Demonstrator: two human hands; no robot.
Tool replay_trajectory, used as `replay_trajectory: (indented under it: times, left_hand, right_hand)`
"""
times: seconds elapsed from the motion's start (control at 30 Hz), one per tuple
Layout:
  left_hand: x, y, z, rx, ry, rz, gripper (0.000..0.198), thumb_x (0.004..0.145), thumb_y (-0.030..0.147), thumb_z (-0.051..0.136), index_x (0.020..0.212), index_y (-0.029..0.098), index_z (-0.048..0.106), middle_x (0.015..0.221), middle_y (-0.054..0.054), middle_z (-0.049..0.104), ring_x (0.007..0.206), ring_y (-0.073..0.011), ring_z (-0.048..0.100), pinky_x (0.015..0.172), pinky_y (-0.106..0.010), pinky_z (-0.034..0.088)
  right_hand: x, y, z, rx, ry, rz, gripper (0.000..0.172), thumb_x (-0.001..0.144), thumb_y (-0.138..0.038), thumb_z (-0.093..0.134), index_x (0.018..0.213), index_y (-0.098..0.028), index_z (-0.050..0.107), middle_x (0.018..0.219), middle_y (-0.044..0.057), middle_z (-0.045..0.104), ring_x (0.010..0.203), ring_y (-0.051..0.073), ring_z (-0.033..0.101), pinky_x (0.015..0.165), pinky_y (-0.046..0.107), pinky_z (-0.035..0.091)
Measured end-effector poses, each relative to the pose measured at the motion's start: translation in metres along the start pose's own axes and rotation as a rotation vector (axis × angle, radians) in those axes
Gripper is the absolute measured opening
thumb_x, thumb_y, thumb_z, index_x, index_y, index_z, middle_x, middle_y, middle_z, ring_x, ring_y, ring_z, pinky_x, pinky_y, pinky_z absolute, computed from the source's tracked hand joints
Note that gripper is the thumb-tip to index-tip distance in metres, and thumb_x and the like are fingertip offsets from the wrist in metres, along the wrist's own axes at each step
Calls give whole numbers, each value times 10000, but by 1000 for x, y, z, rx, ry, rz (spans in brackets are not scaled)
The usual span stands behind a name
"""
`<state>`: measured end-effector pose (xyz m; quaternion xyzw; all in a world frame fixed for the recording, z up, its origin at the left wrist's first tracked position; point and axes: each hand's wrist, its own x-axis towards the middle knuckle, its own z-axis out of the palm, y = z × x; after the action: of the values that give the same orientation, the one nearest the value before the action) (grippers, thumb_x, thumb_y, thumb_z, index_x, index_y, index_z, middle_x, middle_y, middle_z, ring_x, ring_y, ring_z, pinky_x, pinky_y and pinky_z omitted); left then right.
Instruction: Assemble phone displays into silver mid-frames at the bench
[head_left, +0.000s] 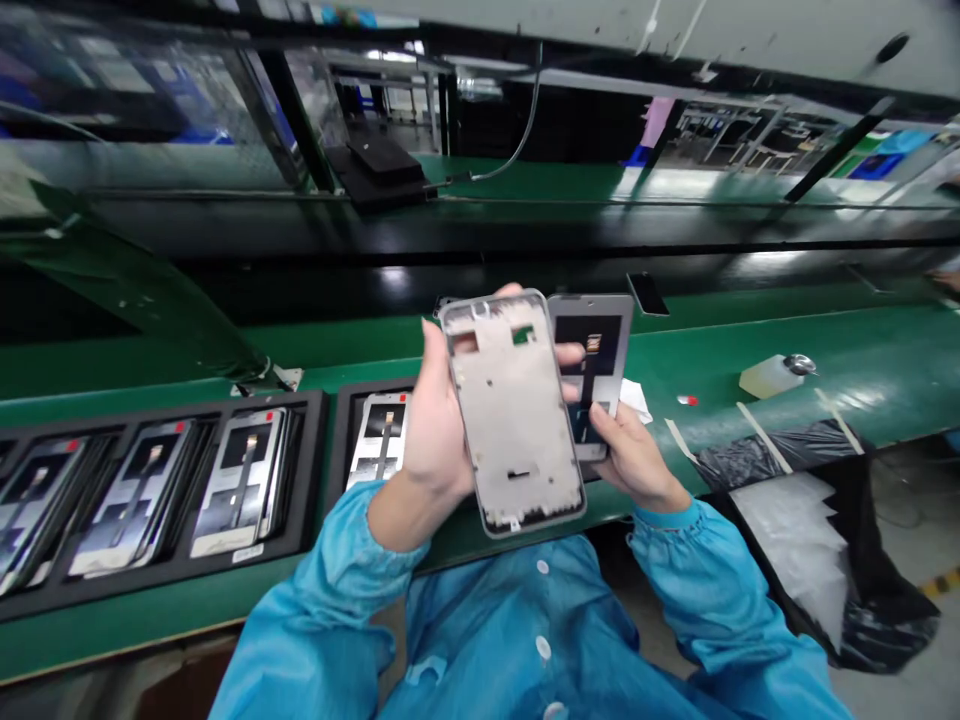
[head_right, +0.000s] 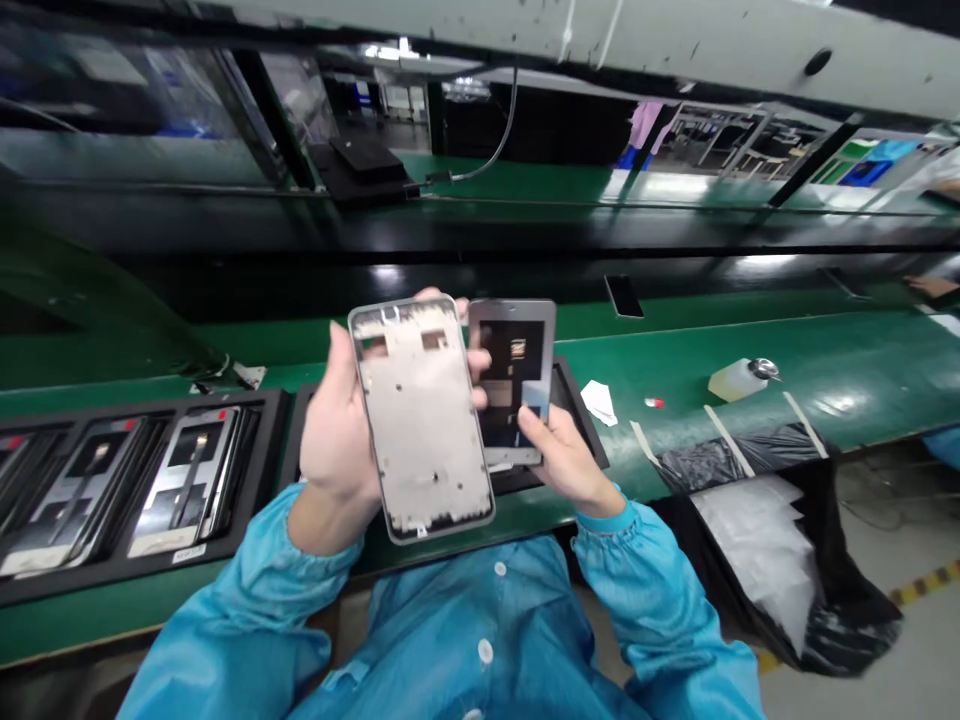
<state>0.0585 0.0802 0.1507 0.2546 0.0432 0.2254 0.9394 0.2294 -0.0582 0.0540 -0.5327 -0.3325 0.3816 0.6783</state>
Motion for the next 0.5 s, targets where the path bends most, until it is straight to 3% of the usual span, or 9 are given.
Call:
replay_trajectory:
  times: [0.07,0.17,0.3,0.5]
  left_hand:
    - [4,9,-2,-13,80,72,870,1166,804,193,1791,264,467,1269,-162,869,907,-327,878,783,-470,726]
    - [7,18,-4,3,127,169,827,1161,818,260,1780,314,478,1452,-156,815,1121,-384,873,833,-517,734]
    - [8,21,3,-11,179,305,734,1200,738,261,1751,321,506,1624,-140,726,1407,-397,778,948,-522,741]
    - [12,22,6,-20,218,302,754,1211,718,217,1769,285,482,1682,-160,682,1532,-413,696,1034,-539,732]
  right_hand:
    - [0,12,-6,85,115,8,541,926,-720,912,1202,-260,844,988,58,875,899,284,846,831,439,747]
    - [-2,33,-23,155,205,46,613,983,-769,808,1309,-251,832,1183,123,899,950,308,859,896,499,746]
    - [-5,59,-47,192,286,31,680,1006,-837,674,1276,-235,839,1184,149,891,871,316,830,844,524,727]
    - [-5,80,-55,185,373,-92,658,1010,-839,663,1233,-242,829,1193,123,861,898,279,801,710,420,705]
